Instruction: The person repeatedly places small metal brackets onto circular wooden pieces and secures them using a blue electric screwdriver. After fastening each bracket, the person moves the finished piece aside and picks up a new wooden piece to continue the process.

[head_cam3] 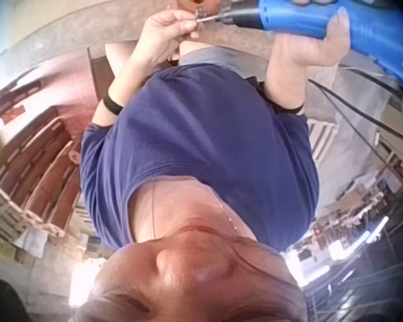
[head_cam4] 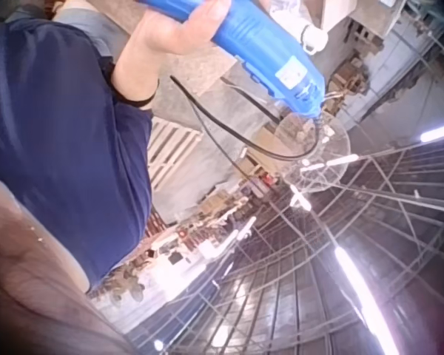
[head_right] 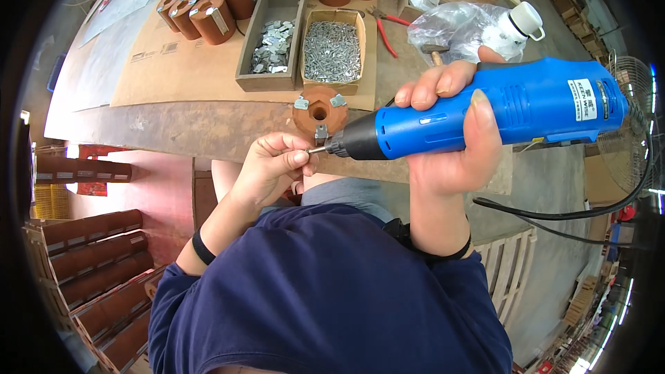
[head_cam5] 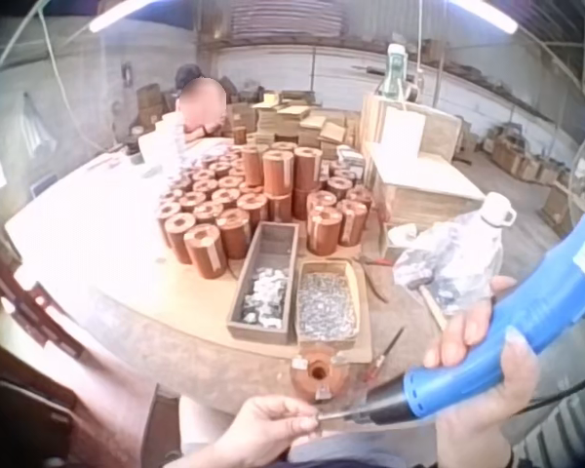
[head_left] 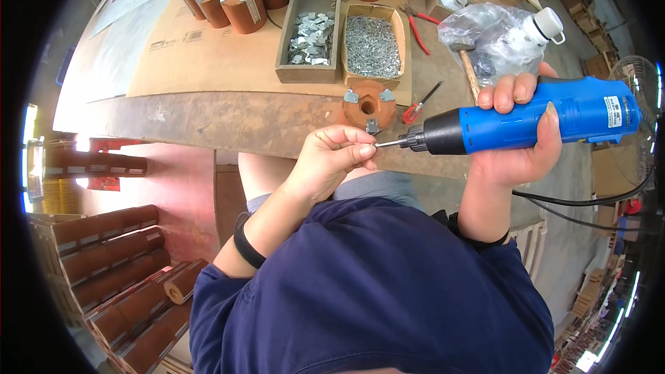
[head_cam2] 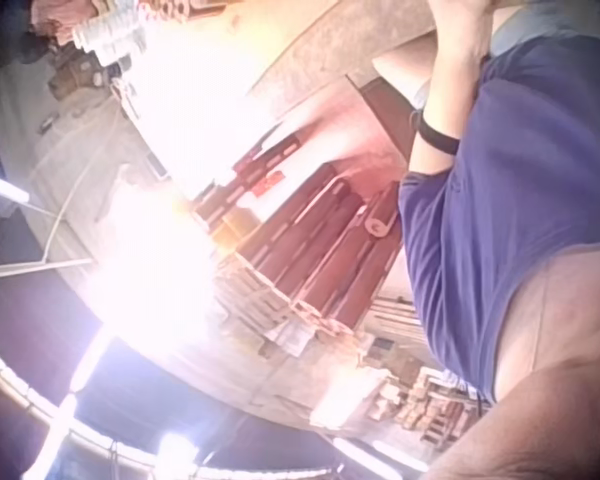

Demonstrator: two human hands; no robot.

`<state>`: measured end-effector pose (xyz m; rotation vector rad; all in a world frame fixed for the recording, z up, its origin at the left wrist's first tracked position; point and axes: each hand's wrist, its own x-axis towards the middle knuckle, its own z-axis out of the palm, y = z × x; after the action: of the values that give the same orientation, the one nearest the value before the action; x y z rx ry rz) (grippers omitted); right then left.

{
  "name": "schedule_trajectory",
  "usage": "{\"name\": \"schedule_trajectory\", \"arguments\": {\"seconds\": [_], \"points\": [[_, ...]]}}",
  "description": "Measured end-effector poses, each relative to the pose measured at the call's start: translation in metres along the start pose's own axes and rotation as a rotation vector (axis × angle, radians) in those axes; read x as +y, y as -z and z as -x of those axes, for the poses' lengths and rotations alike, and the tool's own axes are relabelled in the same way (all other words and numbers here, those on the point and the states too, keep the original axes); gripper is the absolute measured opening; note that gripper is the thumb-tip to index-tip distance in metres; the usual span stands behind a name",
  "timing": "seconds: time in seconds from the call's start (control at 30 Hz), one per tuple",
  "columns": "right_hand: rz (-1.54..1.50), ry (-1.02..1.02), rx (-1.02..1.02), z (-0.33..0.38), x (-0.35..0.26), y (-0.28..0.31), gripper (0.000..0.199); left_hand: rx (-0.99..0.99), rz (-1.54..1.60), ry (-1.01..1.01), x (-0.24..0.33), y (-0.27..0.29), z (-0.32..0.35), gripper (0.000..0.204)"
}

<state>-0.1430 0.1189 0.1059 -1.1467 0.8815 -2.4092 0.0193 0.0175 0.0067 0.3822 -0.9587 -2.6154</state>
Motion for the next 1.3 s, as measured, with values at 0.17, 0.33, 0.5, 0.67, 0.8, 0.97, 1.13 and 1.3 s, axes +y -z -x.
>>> {"name": "schedule_trajectory", "arguments": {"seconds": [0.17, 0.33, 0.5, 0.67, 0.8, 0.97, 1.13, 1.3], "points": [[-0.018, 0.01, -0.069, -0.001, 0.0, 0.002, 0.049, -0.027, -0.064, 0.02, 0.0, -0.002, -0.003, 0.007], [-0.043, 0.018, -0.128, -0.004, 0.0, 0.003, 0.051, -0.043, -0.051, 0.07, 0.002, -0.002, -0.003, 0.011], [-0.054, 0.028, -0.234, -0.007, 0.001, 0.004, 0.052, -0.112, -0.175, 0.079, 0.011, -0.002, -0.008, 0.01], [0.044, -0.007, -0.194, -0.014, 0.005, -0.002, 0.051, -0.167, -0.764, -0.216, 0.025, -0.001, -0.024, 0.01], [0.051, -0.027, -0.081, -0.022, 0.014, -0.013, 0.045, -0.087, -1.32, -0.582, 0.03, -0.006, -0.029, 0.017], [0.318, -0.029, -0.075, -0.019, 0.031, -0.021, 0.046, -0.007, -1.469, -0.693, 0.016, -0.001, -0.031, 0.023], [0.493, -0.027, -0.099, -0.015, 0.04, -0.023, 0.046, 0.084, -1.539, -0.716, -0.001, 0.009, -0.032, 0.035], [0.573, 0.004, -0.164, -0.016, 0.044, -0.016, 0.046, 0.093, -1.569, -0.688, -0.004, 0.01, -0.029, 0.036]]}}
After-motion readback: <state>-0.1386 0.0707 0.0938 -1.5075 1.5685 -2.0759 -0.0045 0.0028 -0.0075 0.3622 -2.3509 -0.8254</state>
